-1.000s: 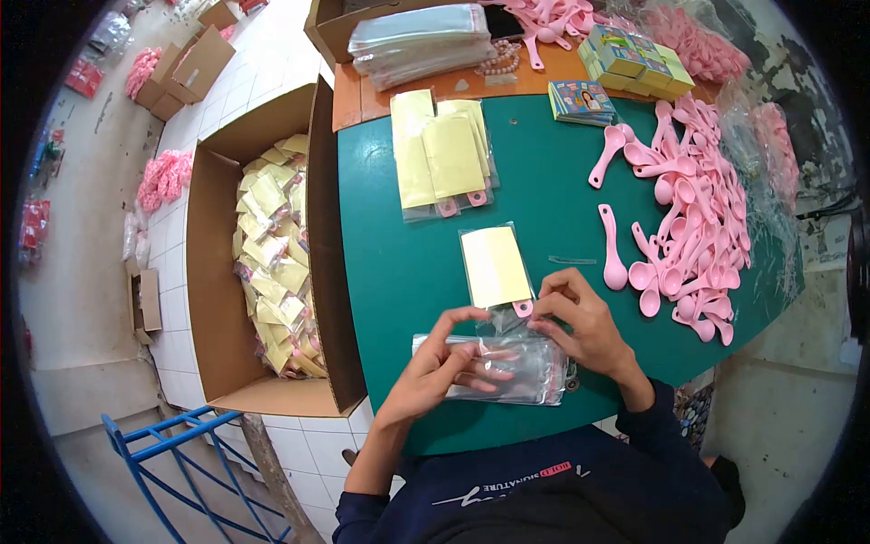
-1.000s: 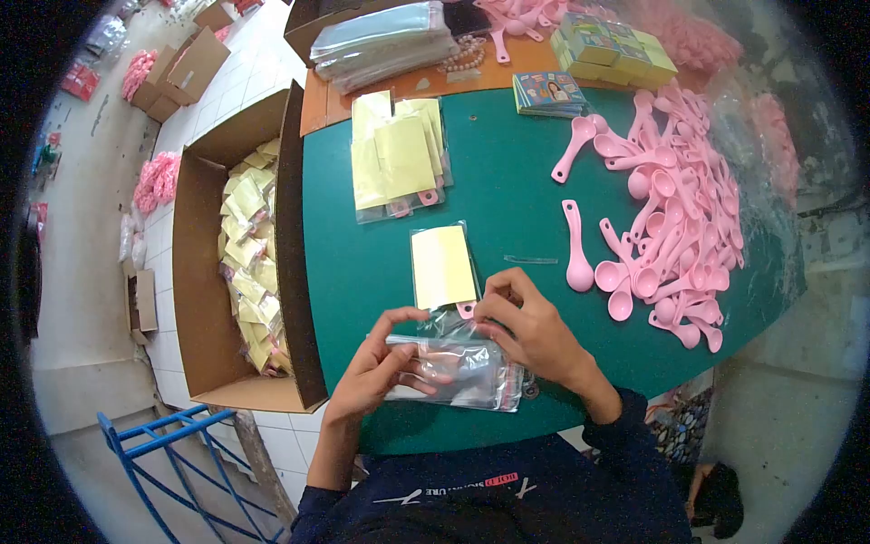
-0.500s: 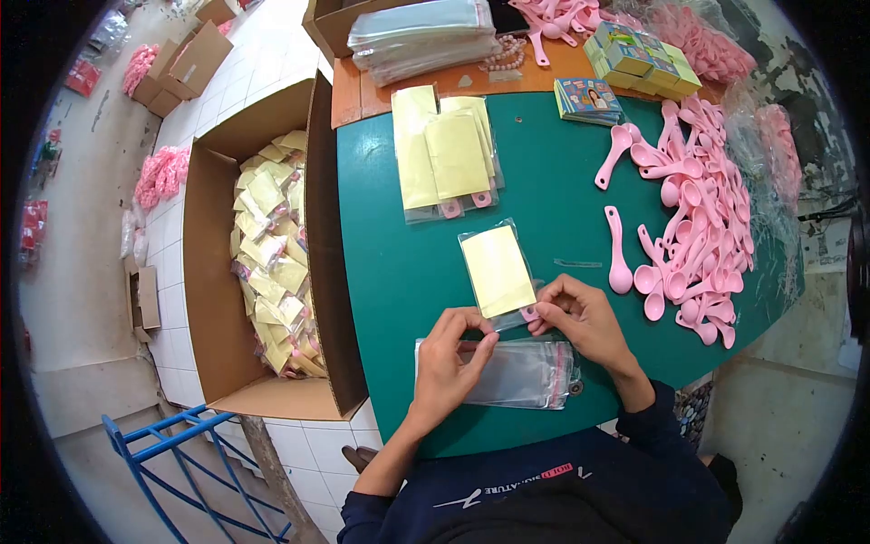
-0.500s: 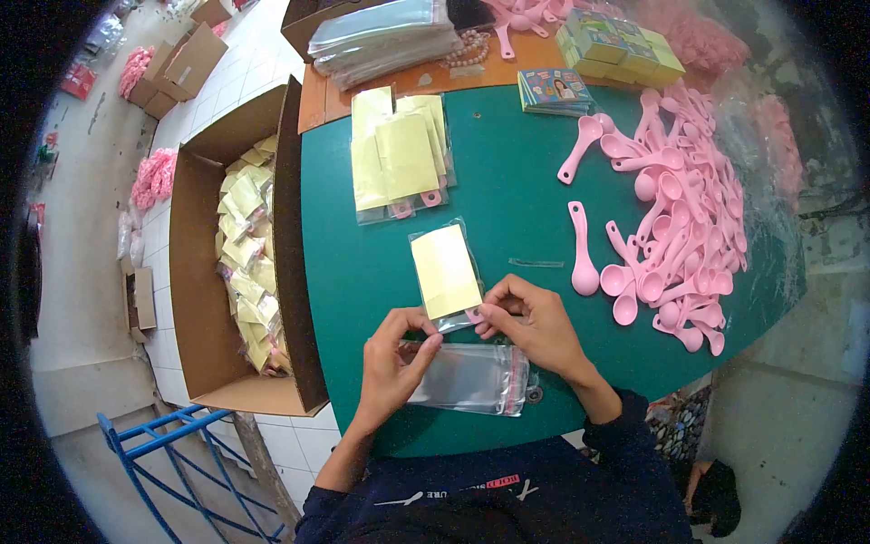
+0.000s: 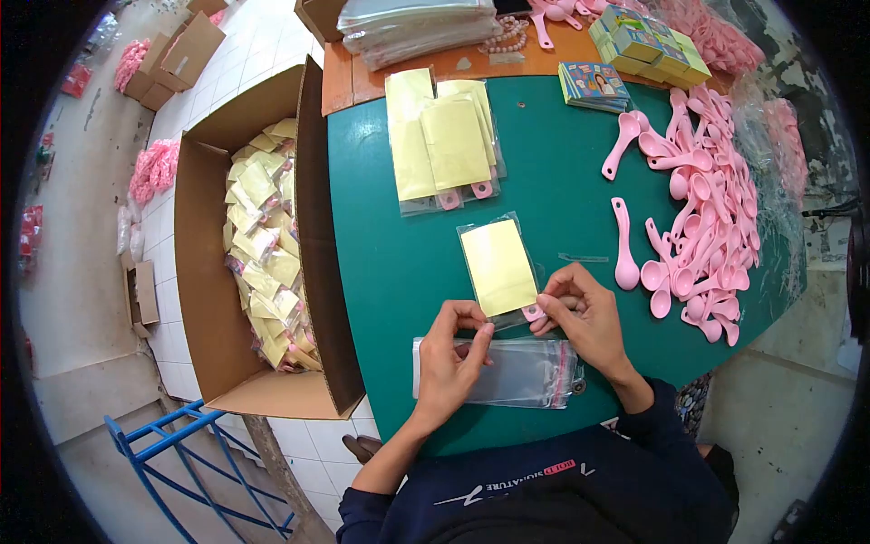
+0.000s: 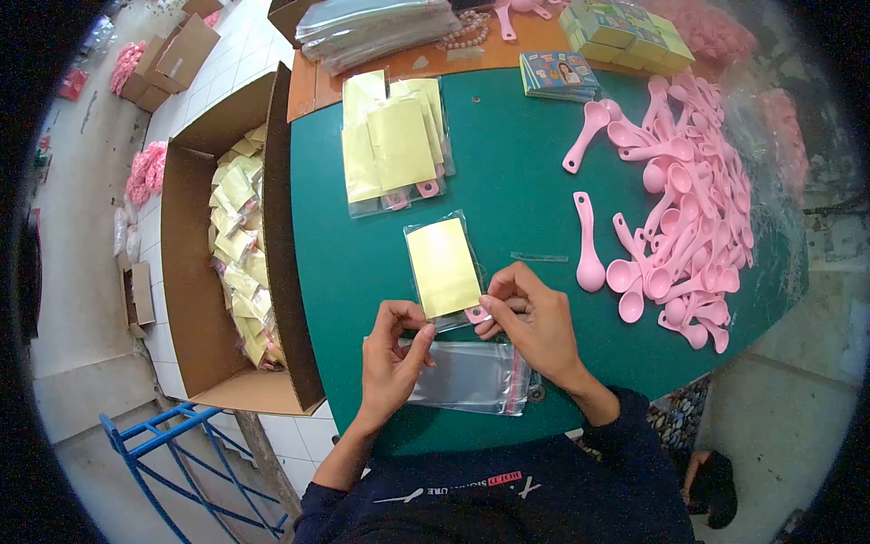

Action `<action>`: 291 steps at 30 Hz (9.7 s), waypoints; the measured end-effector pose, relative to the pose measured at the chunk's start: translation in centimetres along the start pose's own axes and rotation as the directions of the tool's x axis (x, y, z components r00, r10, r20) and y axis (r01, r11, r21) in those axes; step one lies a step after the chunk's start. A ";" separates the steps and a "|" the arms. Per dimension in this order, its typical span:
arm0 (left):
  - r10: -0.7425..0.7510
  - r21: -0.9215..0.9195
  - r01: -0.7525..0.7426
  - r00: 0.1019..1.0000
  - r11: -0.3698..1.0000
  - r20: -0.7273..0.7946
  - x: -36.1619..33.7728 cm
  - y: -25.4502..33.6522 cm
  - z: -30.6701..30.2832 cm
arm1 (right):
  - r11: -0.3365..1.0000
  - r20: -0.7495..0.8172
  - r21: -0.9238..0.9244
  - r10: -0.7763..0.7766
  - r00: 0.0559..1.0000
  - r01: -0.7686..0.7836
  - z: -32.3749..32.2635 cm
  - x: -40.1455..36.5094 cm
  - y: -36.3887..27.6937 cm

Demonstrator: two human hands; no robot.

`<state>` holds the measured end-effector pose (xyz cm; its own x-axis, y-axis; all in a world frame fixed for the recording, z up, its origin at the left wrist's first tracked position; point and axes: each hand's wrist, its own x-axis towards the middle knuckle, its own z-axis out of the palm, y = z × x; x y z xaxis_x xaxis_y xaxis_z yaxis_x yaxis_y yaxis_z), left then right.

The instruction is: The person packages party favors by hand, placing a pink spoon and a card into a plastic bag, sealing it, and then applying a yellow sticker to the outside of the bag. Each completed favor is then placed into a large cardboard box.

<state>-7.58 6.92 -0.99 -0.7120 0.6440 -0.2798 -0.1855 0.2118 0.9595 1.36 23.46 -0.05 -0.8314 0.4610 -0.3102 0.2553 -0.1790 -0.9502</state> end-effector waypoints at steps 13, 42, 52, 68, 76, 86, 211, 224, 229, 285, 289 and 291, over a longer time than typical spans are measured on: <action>0.153 0.181 -0.170 0.983 0.969 0.105 0.5 2.5 -1.3 | 0.979 0.089 -0.133 -0.141 0.986 0.152 -0.6 0.6 -1.0; 0.294 0.429 -0.530 0.813 0.732 0.502 2.7 2.0 -1.3 | 0.757 -0.094 -0.618 -0.339 0.936 0.212 -3.5 -4.6 -2.9; -0.032 -0.203 0.147 0.874 0.968 0.484 3.7 2.9 -2.2 | 0.873 -0.267 -0.318 -0.456 0.849 0.369 -4.2 -3.5 -5.4; -0.023 -0.244 0.103 0.950 0.964 0.312 3.4 3.3 -1.8 | 0.789 -0.170 -0.252 -0.605 0.778 0.560 -1.5 -3.2 -5.7; -0.013 -0.239 0.097 0.945 0.966 0.328 3.6 3.5 -2.1 | 0.775 -0.175 -0.277 -0.622 0.763 0.568 -1.1 -2.9 -5.3; 0.012 -0.154 0.040 0.946 0.987 0.325 3.7 3.4 -2.1 | 0.773 -0.155 -0.307 -0.616 0.772 0.555 -1.5 -2.6 -5.2; 0.319 0.028 -0.320 0.947 0.947 0.038 2.9 1.6 -3.4 | 0.992 0.368 -0.104 -0.032 0.929 0.075 -4.6 1.5 -5.6; -0.096 -0.294 0.214 0.925 0.932 0.367 -2.3 0.1 -3.2 | 0.496 0.554 -0.631 -0.251 0.794 0.596 1.3 -2.1 -3.7; -0.081 -0.233 0.180 0.922 0.956 0.378 -3.6 0.4 -3.9 | 0.562 0.588 -0.550 -0.266 0.764 0.618 3.3 -2.3 -2.4; 0.140 0.278 -0.155 0.988 0.948 0.072 -1.0 1.0 -2.7 | 0.964 0.316 -0.095 -0.209 0.926 0.249 -0.6 1.6 0.8; 0.143 0.265 -0.145 0.989 0.953 0.026 -1.0 0.3 -2.6 | 0.992 0.337 0.124 -0.037 0.941 -0.005 -0.2 1.8 0.9; 0.142 0.258 -0.141 0.990 0.956 0.014 -0.9 0.5 -2.5 | 0.993 0.293 0.118 -0.007 0.956 -0.029 0.3 1.7 0.7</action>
<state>-8.68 4.60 -0.17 -0.7214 0.6781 -0.1409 0.0976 0.3009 0.9486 0.00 23.83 -1.25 -0.9412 0.1879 -0.2809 0.2192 -0.2934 -0.9305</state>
